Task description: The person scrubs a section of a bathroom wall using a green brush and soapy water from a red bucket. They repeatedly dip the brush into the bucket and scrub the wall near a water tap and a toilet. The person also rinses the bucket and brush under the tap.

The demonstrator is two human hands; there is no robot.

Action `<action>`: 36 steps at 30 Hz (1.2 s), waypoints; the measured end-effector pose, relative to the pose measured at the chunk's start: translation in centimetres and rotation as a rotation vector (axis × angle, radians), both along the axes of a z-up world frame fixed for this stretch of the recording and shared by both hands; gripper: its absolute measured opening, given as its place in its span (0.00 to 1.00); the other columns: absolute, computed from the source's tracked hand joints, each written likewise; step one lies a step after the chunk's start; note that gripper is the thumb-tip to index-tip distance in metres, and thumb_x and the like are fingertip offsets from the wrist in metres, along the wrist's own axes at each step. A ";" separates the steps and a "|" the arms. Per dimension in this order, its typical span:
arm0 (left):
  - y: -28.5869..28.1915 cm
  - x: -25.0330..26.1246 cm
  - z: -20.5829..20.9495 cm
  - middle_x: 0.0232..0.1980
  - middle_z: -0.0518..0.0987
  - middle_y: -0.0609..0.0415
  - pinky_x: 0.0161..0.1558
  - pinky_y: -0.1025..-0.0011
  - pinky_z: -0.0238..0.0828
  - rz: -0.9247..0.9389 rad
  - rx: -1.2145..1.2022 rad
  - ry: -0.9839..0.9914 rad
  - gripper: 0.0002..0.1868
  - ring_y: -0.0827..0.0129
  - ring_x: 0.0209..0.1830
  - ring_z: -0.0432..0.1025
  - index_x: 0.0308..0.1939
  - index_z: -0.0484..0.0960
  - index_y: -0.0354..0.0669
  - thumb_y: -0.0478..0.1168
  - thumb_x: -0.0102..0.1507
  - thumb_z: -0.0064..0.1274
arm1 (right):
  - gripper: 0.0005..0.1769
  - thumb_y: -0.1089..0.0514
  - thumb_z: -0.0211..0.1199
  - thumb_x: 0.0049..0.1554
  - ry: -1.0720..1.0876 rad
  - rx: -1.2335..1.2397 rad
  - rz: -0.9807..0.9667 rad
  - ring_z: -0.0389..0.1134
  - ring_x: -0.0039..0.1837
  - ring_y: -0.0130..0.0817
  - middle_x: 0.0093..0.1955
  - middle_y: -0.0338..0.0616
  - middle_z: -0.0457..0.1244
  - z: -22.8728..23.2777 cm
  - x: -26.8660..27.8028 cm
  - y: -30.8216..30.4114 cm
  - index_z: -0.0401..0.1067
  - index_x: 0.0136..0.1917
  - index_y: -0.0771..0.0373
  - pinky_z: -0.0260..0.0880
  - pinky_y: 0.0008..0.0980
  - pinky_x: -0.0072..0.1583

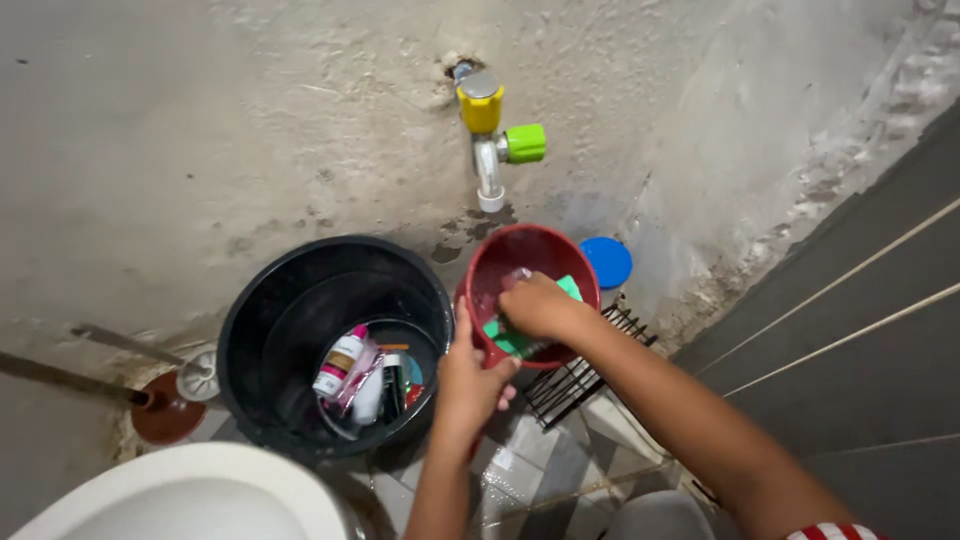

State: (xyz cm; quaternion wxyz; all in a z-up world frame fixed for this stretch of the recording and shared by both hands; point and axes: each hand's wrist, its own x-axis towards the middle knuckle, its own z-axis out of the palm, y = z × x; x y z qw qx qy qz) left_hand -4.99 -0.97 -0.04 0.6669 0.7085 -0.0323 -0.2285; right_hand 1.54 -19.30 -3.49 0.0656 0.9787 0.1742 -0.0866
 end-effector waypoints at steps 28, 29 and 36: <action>1.6 3.8 -4.1 0.36 0.81 0.44 0.14 0.71 0.67 -0.075 0.001 0.198 0.48 0.69 0.16 0.72 0.79 0.50 0.57 0.25 0.59 0.53 | 0.15 0.65 0.54 0.54 -0.437 0.922 0.098 0.72 0.52 0.54 0.49 0.62 0.69 -5.4 15.6 -0.9 0.73 0.54 0.66 0.72 0.47 0.51; 1.7 3.9 -4.0 0.35 0.81 0.44 0.14 0.71 0.67 -0.079 0.019 0.201 0.49 0.69 0.16 0.72 0.79 0.50 0.59 0.24 0.59 0.53 | 0.12 0.62 0.55 0.56 -0.411 0.797 0.035 0.72 0.51 0.54 0.47 0.61 0.70 -5.7 16.6 0.5 0.74 0.52 0.65 0.70 0.49 0.52; 1.8 5.1 -5.3 0.36 0.81 0.44 0.14 0.70 0.65 -0.088 -0.085 0.308 0.51 0.67 0.15 0.70 0.79 0.45 0.60 0.23 0.59 0.52 | 0.15 0.56 0.52 0.62 -0.308 0.933 -0.219 0.73 0.45 0.50 0.42 0.55 0.70 -8.3 14.2 -9.6 0.79 0.50 0.58 0.71 0.48 0.49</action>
